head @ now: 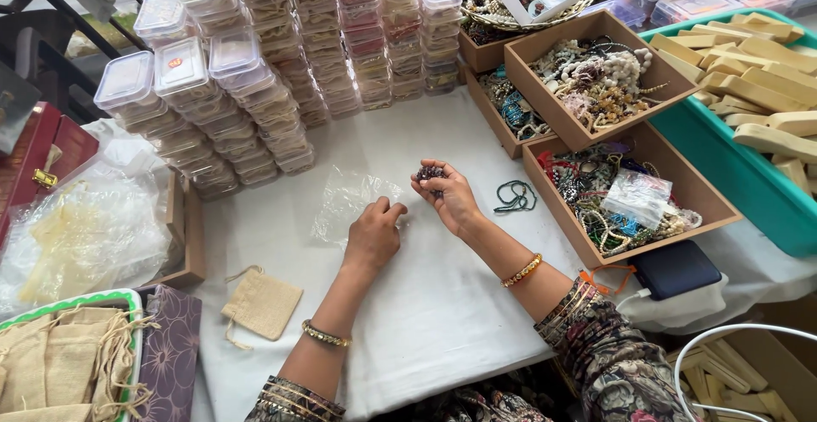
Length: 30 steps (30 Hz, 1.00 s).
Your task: The person picks up beaded bracelets from a box, places them into small clear plastic bags, and then puts the bags into small beige drawstring pouches. They then place the pouches into small clear plastic containers and stack them on the table.
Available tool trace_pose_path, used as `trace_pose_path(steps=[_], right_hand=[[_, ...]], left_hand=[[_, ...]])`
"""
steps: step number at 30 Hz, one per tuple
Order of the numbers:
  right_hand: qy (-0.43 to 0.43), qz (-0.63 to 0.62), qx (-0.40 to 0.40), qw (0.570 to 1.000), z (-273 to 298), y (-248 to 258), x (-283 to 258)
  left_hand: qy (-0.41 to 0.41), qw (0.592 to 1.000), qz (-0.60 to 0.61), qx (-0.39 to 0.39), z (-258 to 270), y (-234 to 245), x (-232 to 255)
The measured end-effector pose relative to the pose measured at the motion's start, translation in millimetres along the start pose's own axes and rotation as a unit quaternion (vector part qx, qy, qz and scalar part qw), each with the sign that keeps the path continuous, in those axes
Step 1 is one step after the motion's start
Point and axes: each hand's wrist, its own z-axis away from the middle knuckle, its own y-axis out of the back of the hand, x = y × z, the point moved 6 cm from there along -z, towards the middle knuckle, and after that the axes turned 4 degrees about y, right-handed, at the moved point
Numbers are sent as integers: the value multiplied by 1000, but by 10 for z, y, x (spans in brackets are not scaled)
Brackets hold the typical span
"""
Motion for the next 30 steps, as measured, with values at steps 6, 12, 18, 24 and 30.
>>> trace_pose_path(steps=[6,12,18,24,30], right_hand=[[18,-18,-30,999,77,-141,-62],[-63,-72,-225,970,341,-493,-98],[-124,-7,-206,971,398,-481,148],[-103,19,-104,989,210,-266,167],[-76,127,-136,980,256,-327,166]], left_hand=[[27,996,69,42,16,124,27],[139,976,167,3,-36,164,-8],[157,959,232,31,-32,5,-162],[203,885,418,31,-32,-76,-365],[181,849,486,95,-10,-124,-350]])
